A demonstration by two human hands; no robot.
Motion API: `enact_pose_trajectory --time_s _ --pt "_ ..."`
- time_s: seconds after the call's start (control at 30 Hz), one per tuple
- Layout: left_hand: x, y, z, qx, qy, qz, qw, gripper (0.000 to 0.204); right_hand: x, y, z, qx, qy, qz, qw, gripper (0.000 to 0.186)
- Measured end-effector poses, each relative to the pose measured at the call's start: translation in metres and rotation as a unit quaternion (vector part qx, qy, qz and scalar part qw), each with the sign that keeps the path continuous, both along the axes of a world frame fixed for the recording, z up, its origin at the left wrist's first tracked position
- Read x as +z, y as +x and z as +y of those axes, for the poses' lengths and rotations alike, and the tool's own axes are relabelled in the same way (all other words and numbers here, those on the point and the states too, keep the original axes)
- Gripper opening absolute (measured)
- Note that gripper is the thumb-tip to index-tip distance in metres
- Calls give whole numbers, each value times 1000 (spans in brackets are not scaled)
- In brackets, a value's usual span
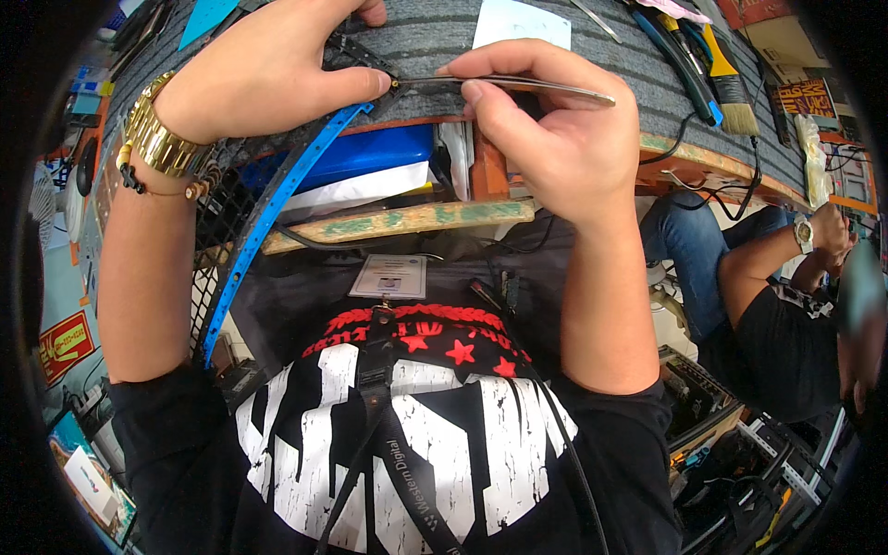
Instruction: The person is repairing a laptop component by using tweezers to handle a small wire and clean the edge of a plastic frame. The person then uses a cloth to wipe a small part before continuing to manipulate a small internal piece with tweezers.
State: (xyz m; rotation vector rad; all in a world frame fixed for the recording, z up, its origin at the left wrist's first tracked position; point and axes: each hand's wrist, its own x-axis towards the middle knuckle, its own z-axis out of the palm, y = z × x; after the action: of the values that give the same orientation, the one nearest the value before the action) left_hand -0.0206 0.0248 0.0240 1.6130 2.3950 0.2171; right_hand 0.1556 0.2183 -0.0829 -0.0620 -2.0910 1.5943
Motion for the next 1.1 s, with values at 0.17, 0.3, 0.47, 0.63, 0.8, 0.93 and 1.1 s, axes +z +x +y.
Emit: enact_pose_trajectory --time_s 0.17,0.3,0.47,0.63,0.8,0.93,1.1 --pt "0 -1 0 4 -8 -3 1000 69 2 -1 -1 5 1 1 1000 18" --pt "-2 -2 -2 1 4 -3 1000 68 3 -1 -4 -11 0 7 1000 18" --pt "-4 -2 -1 -3 14 -2 1000 67 0 2 1 -3 -16 -5 1000 17" --pt "-4 -3 -2 -7 24 -4 1000 66 1 0 -1 -4 -2 -2 1000 16" --pt "-7 -7 -3 -19 34 3 999 64 3 1 -1 -10 0 -8 1000 17" --pt "-26 -27 1 -19 43 -9 999 62 4 1 -2 -6 -3 -2 1000 17" --pt "-9 -9 -2 -28 52 -12 998 61 2 2 1 -9 -2 -6 1000 18"
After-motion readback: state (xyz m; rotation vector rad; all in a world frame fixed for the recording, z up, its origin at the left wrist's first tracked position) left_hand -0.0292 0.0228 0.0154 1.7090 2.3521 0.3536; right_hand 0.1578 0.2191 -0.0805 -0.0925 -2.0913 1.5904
